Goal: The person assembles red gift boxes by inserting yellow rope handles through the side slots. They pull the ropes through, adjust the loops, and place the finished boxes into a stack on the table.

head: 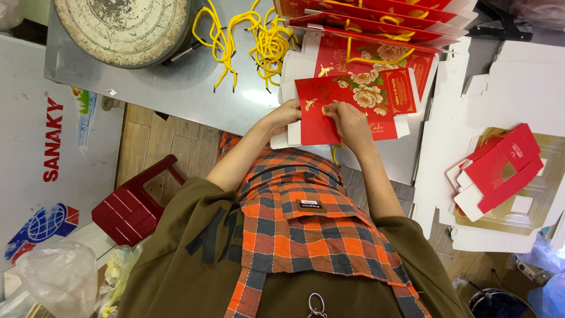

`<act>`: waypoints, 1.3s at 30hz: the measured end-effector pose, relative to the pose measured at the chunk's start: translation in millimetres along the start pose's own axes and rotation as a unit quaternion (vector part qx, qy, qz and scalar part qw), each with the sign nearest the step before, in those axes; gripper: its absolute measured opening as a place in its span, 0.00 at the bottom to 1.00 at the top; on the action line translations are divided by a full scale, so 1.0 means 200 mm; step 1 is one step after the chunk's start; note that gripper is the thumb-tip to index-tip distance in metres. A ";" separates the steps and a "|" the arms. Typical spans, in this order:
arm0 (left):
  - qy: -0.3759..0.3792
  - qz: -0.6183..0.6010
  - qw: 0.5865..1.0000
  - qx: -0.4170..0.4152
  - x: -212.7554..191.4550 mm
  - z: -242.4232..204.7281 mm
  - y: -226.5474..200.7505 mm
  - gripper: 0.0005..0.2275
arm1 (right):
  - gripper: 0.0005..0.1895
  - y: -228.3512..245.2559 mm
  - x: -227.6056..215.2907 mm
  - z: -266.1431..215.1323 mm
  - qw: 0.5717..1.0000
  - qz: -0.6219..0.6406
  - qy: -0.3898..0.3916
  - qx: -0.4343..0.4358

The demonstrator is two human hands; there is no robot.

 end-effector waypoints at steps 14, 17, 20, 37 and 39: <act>-0.181 0.062 0.981 0.042 -0.22 -0.07 -0.11 0.28 | 0.05 -0.28 -0.24 -0.18 0.980 0.140 -0.011 0.139; -0.203 0.092 0.969 0.108 -0.34 -0.10 -0.20 0.26 | 0.07 -0.37 -0.62 -0.31 0.961 0.162 -0.119 0.192; -0.190 0.081 0.971 0.123 -0.39 -0.14 -0.24 0.25 | 0.06 -0.32 -0.92 -0.40 0.954 0.133 -0.181 0.201; -0.167 0.361 0.787 0.471 0.55 -0.58 -0.71 0.06 | 0.09 -0.36 0.04 -0.28 0.860 0.404 -0.176 0.258; -0.201 0.414 0.760 0.458 0.54 -0.55 -0.70 0.04 | 0.08 -0.42 -0.07 -0.38 0.915 0.244 -0.191 0.258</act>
Point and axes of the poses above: each hand's wrist, its own z-axis towards the middle knuckle, its own x-axis out of the palm, y = z × x, the point moved 10 cm from there along z, towards the middle knuckle, and after that the axes turned 10 degrees about -x, right-handed, at the moved point
